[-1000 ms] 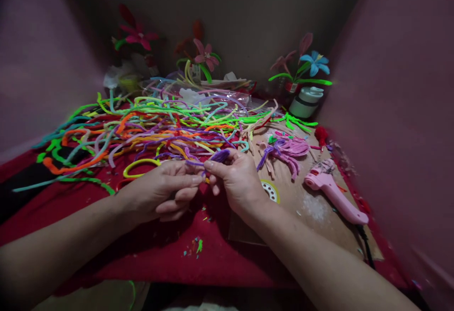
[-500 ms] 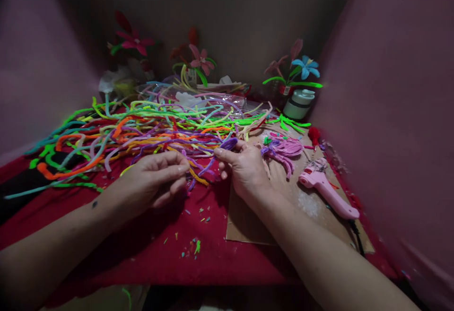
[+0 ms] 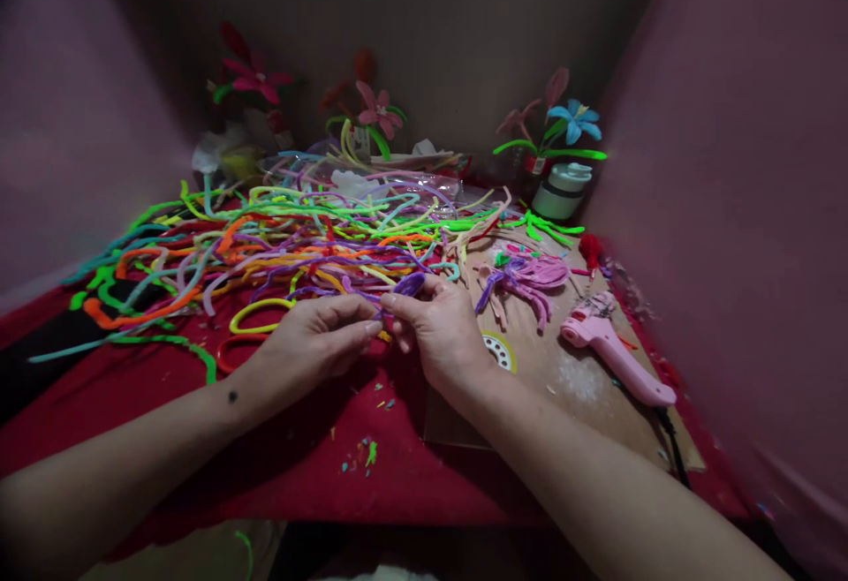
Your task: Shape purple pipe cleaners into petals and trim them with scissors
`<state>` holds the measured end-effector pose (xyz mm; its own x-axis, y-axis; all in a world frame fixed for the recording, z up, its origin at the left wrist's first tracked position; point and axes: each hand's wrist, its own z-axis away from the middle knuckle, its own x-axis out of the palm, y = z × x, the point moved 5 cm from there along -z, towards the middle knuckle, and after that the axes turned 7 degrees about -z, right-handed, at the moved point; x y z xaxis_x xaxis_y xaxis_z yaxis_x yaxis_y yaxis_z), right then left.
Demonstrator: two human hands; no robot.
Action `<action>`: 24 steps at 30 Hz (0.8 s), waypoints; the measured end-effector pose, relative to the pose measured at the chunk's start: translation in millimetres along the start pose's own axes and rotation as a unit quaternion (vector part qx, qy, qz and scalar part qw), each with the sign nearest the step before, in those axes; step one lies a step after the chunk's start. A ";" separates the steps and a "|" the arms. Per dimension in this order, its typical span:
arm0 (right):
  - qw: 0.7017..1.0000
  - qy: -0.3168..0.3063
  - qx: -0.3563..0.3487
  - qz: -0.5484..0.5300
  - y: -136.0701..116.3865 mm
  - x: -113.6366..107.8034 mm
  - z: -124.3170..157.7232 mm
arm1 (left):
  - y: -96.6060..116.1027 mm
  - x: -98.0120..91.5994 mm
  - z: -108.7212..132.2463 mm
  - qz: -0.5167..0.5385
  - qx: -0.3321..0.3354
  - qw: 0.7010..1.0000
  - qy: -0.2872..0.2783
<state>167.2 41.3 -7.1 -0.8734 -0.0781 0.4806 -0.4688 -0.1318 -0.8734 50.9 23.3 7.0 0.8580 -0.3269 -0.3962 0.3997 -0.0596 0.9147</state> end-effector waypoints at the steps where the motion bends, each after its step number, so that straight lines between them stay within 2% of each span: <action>1: 1.000 -0.001 0.003 0.000 0.4 -0.4 -0.3 | -1.8 1.5 -0.1 0.048 -0.033 0.998 -0.016; 3: 1.000 -0.001 0.007 0.001 -0.1 -0.9 -0.9 | -3.4 3.2 0.2 0.103 -0.074 0.991 -0.041; 6: 1.000 0.003 0.004 0.006 -3.8 -2.1 -2.5 | -1.6 -1.5 0.2 0.056 -0.072 0.994 -0.055; 9: 1.000 0.016 -0.009 0.008 -8.2 -4.9 -4.5 | 3.4 -17.1 -1.0 -0.019 -0.035 0.999 0.011; 12: 1.000 0.007 -0.012 0.015 -8.1 -4.9 -4.9 | 7.2 -29.4 -1.3 -0.015 -0.006 0.996 0.083; 16: 0.999 -0.037 0.002 0.039 -2.7 0.0 -2.7 | 9.6 -26.3 -0.9 -0.067 0.022 0.995 0.070; 19: 0.998 -0.060 0.015 0.015 0.5 2.8 -1.0 | 11.1 -26.4 1.3 -0.107 0.046 0.987 0.109; 21: 0.997 -0.071 0.025 0.002 1.8 4.0 -0.1 | 9.0 -25.8 2.0 -0.098 0.046 0.987 0.120; 24: 0.997 -0.068 0.045 0.013 3.9 3.7 1.3 | 4.8 -21.7 1.0 -0.072 0.043 0.992 0.095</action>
<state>162.2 39.2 -8.6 -0.8560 -0.2152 0.4701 -0.4279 -0.2155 -0.8778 33.9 29.1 20.1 0.8430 -0.1257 -0.5230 0.5000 -0.1757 0.8480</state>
